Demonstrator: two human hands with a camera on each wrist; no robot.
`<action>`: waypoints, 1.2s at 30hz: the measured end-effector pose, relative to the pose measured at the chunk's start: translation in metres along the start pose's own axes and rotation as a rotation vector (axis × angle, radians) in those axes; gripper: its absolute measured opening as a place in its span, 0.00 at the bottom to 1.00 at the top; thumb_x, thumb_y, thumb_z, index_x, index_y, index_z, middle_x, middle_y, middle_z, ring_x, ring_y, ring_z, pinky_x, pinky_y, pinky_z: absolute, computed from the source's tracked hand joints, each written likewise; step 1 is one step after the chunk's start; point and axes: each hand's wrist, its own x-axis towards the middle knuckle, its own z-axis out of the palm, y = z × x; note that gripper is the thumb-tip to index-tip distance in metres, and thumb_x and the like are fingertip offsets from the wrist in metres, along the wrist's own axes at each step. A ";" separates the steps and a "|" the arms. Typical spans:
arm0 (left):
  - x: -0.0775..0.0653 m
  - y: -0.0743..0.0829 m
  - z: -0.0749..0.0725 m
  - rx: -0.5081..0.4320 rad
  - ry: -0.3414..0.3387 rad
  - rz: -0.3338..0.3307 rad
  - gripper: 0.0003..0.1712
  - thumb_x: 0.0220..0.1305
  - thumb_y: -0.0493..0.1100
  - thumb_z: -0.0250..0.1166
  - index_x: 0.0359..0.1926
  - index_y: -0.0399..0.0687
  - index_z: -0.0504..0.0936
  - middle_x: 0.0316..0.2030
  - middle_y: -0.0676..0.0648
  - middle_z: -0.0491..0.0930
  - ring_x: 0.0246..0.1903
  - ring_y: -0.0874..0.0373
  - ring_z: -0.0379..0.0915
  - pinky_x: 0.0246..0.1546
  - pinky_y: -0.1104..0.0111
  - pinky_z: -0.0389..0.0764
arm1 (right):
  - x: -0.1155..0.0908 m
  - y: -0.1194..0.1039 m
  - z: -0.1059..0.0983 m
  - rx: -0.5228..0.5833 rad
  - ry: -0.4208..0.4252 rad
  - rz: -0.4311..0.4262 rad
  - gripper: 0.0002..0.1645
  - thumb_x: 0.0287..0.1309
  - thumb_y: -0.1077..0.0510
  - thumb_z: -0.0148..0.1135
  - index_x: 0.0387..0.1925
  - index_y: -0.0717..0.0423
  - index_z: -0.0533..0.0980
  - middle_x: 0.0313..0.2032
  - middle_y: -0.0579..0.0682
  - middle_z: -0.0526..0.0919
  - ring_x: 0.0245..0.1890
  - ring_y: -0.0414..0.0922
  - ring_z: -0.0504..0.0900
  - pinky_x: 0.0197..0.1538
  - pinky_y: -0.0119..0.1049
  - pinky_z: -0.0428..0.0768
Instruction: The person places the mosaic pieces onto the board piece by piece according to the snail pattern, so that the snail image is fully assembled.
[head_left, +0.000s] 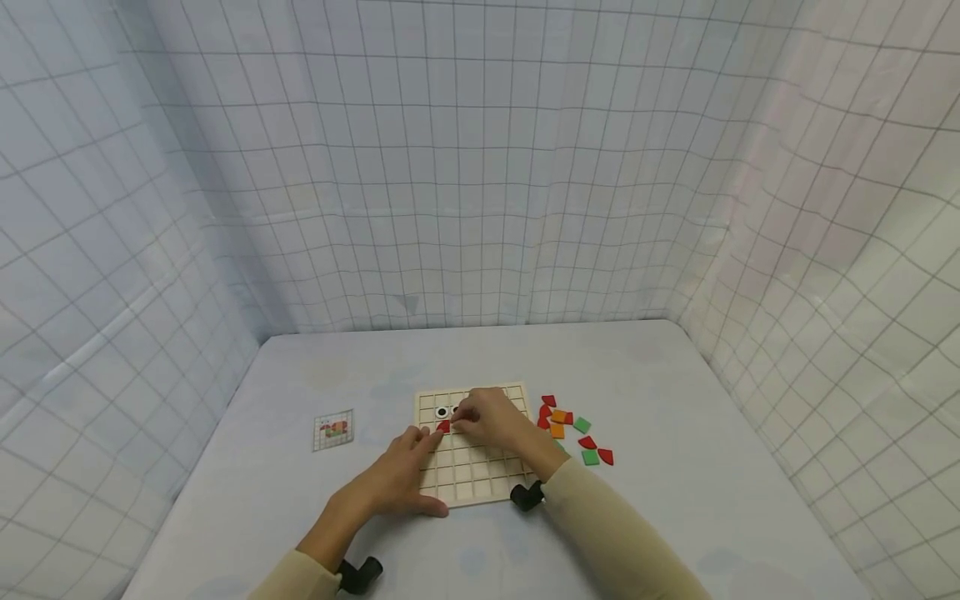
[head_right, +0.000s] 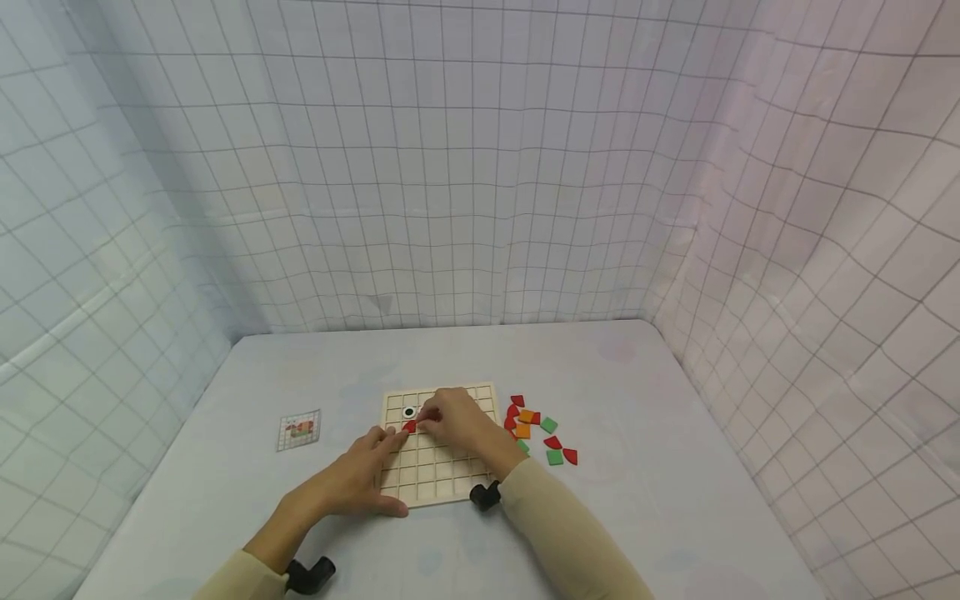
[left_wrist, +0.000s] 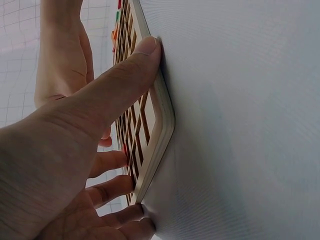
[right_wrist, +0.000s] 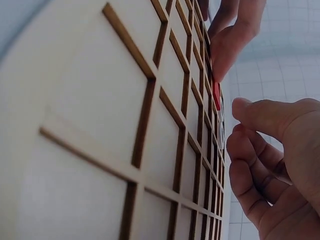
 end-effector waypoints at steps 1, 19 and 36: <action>0.000 0.000 0.000 0.002 0.000 -0.002 0.73 0.52 0.61 0.96 0.89 0.36 0.67 0.78 0.28 0.68 0.76 0.29 0.72 0.76 0.34 0.79 | -0.002 0.001 -0.002 0.003 0.006 -0.001 0.06 0.79 0.56 0.77 0.48 0.50 0.96 0.44 0.45 0.94 0.42 0.35 0.84 0.51 0.31 0.86; -0.001 -0.002 0.000 -0.016 -0.010 -0.018 0.75 0.54 0.61 0.95 0.91 0.36 0.64 0.82 0.27 0.65 0.78 0.28 0.70 0.78 0.33 0.78 | -0.039 0.044 -0.050 -0.030 0.113 -0.031 0.06 0.79 0.60 0.76 0.50 0.57 0.94 0.44 0.49 0.92 0.38 0.37 0.85 0.43 0.30 0.85; -0.004 -0.002 0.001 -0.024 0.008 0.006 0.78 0.54 0.61 0.95 0.92 0.37 0.59 0.80 0.27 0.68 0.75 0.30 0.73 0.76 0.34 0.79 | -0.060 0.100 -0.083 -0.041 0.075 0.214 0.13 0.81 0.59 0.72 0.59 0.53 0.93 0.58 0.56 0.90 0.48 0.47 0.88 0.51 0.41 0.92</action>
